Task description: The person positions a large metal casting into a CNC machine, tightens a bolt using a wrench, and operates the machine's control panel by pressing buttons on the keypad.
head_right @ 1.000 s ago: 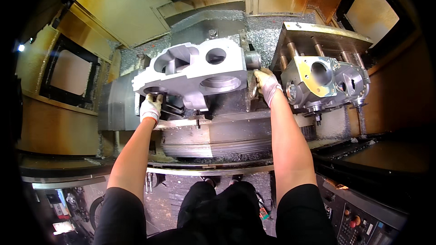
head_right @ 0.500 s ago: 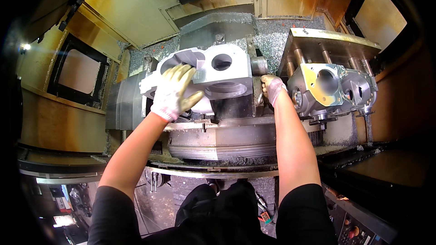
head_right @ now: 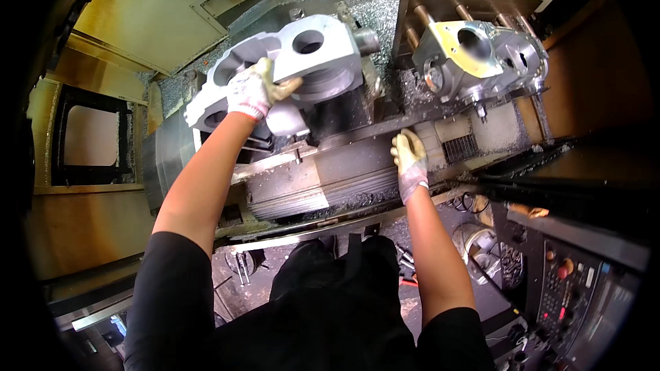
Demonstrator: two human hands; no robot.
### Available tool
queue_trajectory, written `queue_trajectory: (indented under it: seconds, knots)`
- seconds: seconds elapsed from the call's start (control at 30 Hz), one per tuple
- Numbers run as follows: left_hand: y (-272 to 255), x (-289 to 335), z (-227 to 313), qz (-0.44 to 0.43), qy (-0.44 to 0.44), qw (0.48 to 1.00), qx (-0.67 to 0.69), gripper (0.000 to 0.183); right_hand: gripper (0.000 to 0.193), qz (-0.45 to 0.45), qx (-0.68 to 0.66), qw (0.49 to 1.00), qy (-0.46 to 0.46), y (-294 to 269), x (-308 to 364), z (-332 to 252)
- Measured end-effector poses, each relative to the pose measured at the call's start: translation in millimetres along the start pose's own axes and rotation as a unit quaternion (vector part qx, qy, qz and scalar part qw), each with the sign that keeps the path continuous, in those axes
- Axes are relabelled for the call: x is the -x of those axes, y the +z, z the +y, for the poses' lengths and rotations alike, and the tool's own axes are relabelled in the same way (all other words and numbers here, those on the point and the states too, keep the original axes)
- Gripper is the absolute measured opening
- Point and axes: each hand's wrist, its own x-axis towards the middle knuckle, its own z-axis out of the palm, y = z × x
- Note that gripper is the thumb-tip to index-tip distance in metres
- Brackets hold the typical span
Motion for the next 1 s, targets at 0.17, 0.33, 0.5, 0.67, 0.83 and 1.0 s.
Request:
queue_trajectory:
  seconds: [0.17,0.33,0.5,0.67,0.83,1.0]
  knots:
    - [0,31,-13,0.266,0.153,0.951,0.047,0.072,0.037,0.028,0.075,0.993,0.092,-43,98,70]
    - [69,180,-18,0.216,0.038,0.932,0.289,0.039,0.034,0.085,0.06,0.984,0.144,-137,206,152]
    - [279,197,-52,-0.2,-0.31,0.695,0.617,0.044,0.027,0.186,0.171,0.96,0.117,-195,312,202]
    - [328,166,-29,-0.257,-0.352,0.453,0.777,0.035,0.031,0.243,0.24,0.931,0.128,-241,425,242]
    - [363,157,-25,-0.161,-0.315,0.408,0.842,0.021,0.04,0.294,0.277,0.898,0.177,-250,508,270]
    - [329,143,-6,-0.112,-0.312,0.649,0.684,0.043,0.042,0.321,0.378,0.855,0.154,-279,534,297]
